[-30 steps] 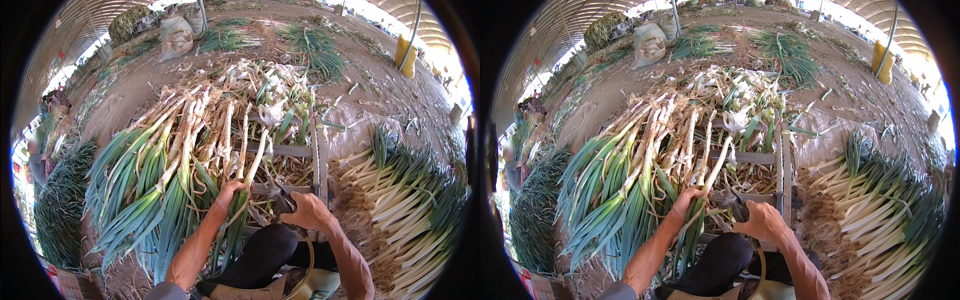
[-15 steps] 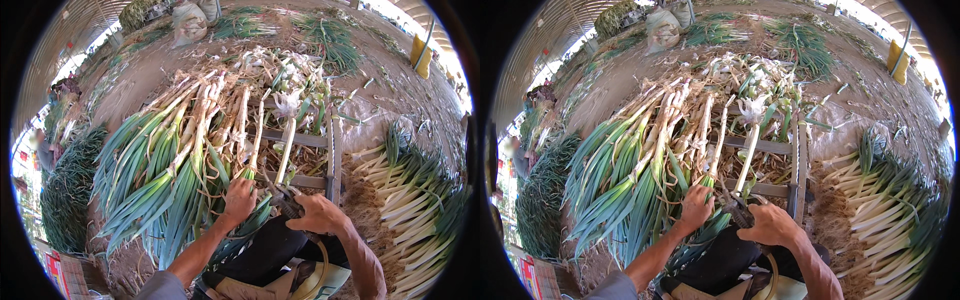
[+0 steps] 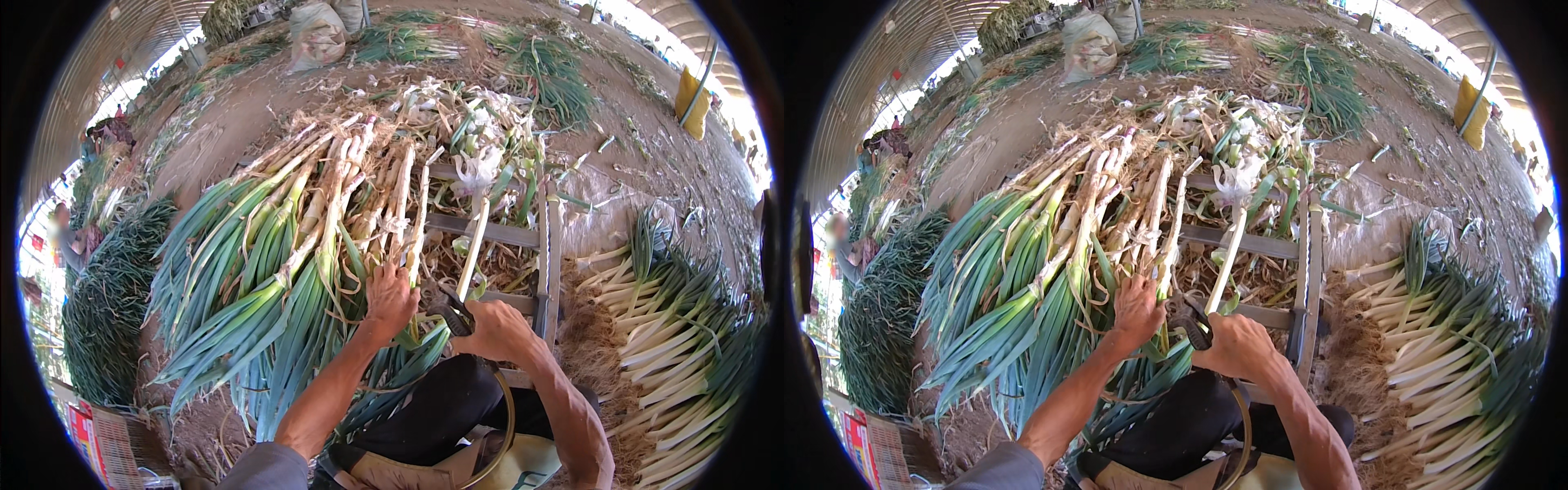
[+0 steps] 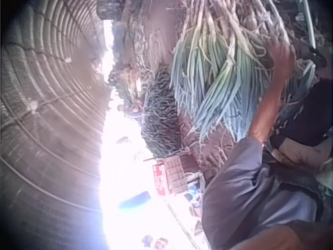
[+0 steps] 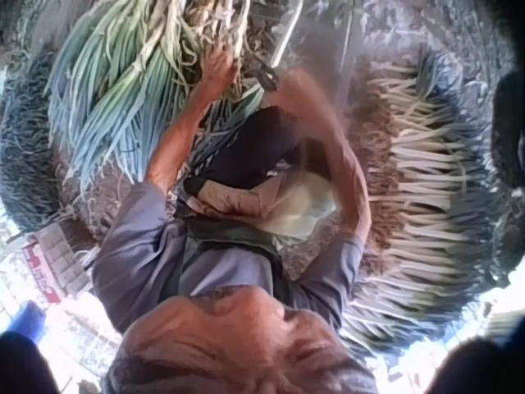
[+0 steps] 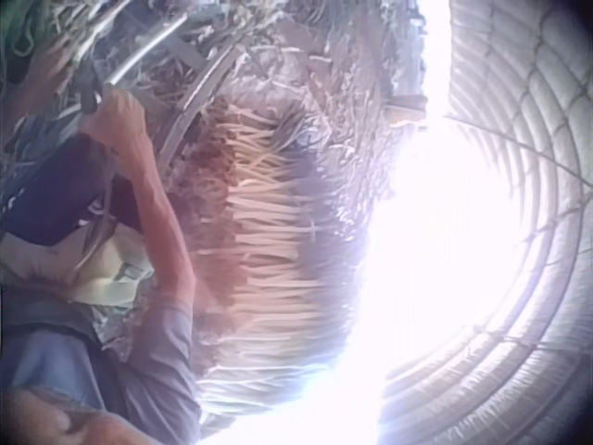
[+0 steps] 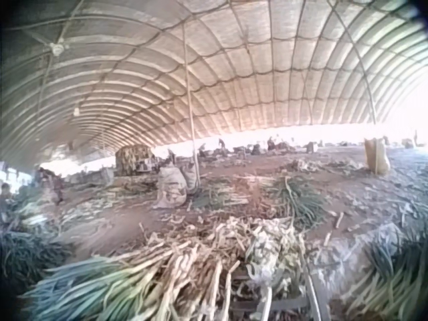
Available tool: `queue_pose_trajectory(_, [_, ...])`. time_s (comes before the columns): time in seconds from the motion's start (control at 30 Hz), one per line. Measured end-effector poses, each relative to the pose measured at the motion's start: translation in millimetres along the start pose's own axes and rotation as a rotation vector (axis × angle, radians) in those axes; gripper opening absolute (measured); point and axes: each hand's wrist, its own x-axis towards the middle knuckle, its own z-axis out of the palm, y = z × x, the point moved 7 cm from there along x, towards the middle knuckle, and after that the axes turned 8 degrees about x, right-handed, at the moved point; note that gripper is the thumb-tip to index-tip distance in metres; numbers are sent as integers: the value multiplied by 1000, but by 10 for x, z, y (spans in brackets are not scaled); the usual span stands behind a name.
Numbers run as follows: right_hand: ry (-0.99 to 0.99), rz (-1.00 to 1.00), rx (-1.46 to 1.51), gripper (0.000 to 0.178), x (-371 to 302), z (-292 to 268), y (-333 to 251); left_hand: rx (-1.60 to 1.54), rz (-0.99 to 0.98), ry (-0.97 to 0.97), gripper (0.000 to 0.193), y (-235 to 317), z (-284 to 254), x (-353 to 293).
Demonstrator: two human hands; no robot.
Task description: The person sits in a covered processing area and repeatedly trims the roots and outer layers of leeks using a handheld cutting tool. They gather trimmed leeks into bundles and place them into a large upright stack.
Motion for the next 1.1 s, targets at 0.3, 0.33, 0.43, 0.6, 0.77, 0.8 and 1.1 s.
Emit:
queue_pose_trajectory(0.3, [89, 47, 52, 54, 432, -13, 108, 114, -88, -17, 66, 22, 140, 399])
queue_pose_trajectory(0.33, [114, 41, 54, 53, 476, -19, 130, 97, -116, -28, 65, 21, 153, 432])
queue_pose_trajectory(0.43, [144, 64, 84, 52, 552, -63, 197, 53, -135, -66, 52, 32, 190, 484])
queue_pose_trajectory(0.6, [202, 94, 72, 53, 498, -198, 364, -76, -129, -10, 40, 147, 337, 268])
queue_pose_trajectory(0.77, [190, 140, 25, 53, 581, -237, 404, -186, -175, -86, 33, 16, 466, 305])
queue_pose_trajectory(0.8, [195, 132, 33, 53, 622, -228, 410, -233, -150, -105, 32, -24, 478, 330])
queue_pose_trajectory(1.1, [227, 154, 59, 49, 978, -295, 385, -648, -117, -131, 25, -258, 614, 357])
